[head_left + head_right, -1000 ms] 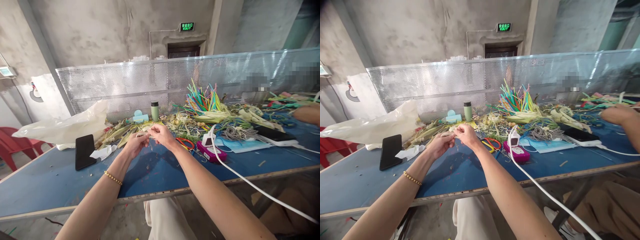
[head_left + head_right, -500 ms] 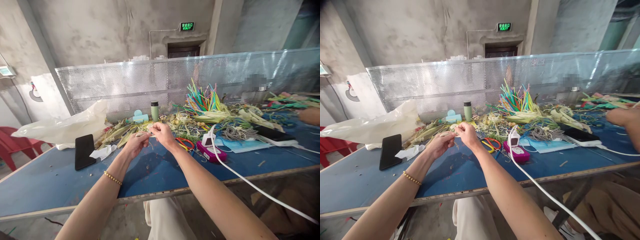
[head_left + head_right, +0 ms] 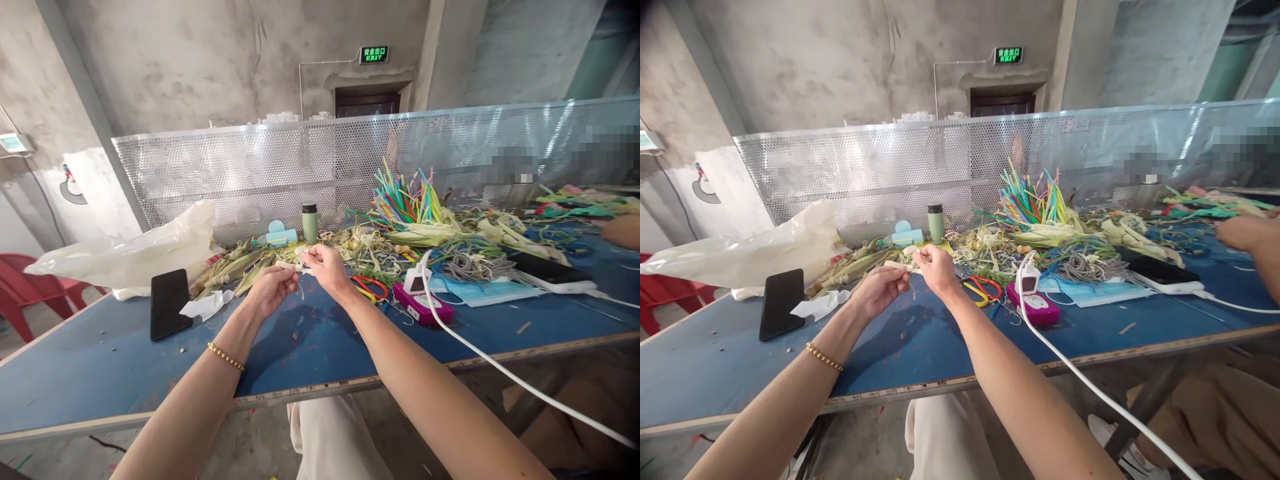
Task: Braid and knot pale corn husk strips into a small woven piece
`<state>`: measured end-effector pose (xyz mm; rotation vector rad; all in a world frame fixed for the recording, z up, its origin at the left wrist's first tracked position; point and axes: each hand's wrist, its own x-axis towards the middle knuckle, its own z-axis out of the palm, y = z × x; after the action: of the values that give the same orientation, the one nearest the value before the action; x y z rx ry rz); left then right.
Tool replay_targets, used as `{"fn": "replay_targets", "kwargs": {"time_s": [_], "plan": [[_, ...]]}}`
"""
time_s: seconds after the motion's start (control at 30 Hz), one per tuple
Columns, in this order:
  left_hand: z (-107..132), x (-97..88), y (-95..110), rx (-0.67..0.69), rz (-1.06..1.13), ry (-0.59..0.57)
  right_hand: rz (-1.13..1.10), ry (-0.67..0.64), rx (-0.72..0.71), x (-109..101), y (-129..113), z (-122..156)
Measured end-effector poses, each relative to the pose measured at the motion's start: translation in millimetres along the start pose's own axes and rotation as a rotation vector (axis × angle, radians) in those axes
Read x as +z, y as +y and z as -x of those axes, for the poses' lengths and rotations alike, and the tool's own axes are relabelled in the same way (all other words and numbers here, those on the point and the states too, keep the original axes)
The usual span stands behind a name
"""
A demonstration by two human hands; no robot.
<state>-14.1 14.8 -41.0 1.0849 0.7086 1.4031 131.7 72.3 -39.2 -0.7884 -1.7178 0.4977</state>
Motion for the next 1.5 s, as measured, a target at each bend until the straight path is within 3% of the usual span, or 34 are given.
{"fn": "replay_targets", "kwargs": {"time_s": [0.2,0.43,0.6,0.97,1.23,1.5], "plan": [[-2.1,-0.8,-0.9,0.039,0.016,0.022,0.055,-0.054,0.003,0.4,-2.9,1.8],[-5.1,-4.5,-8.9,0.06,-0.171,0.038,0.221,-0.133,0.037,-5.2,-7.7,3.1],[-3.7,-6.4,-11.8,0.018,-0.263,-0.008,0.141,-0.29,-0.085,-6.9,-8.9,3.8],[2.3,1.9,-3.8,0.024,-0.228,-0.054,0.013,-0.192,-0.057,-0.7,-8.4,4.1],[1.3,-2.1,-5.7,0.018,-0.323,-0.071,0.045,-0.104,-0.063,4.9,-8.9,7.4],[4.6,0.8,-2.9,-0.027,-0.261,-0.103,0.057,-0.072,-0.035,4.3,-7.6,6.1]]}}
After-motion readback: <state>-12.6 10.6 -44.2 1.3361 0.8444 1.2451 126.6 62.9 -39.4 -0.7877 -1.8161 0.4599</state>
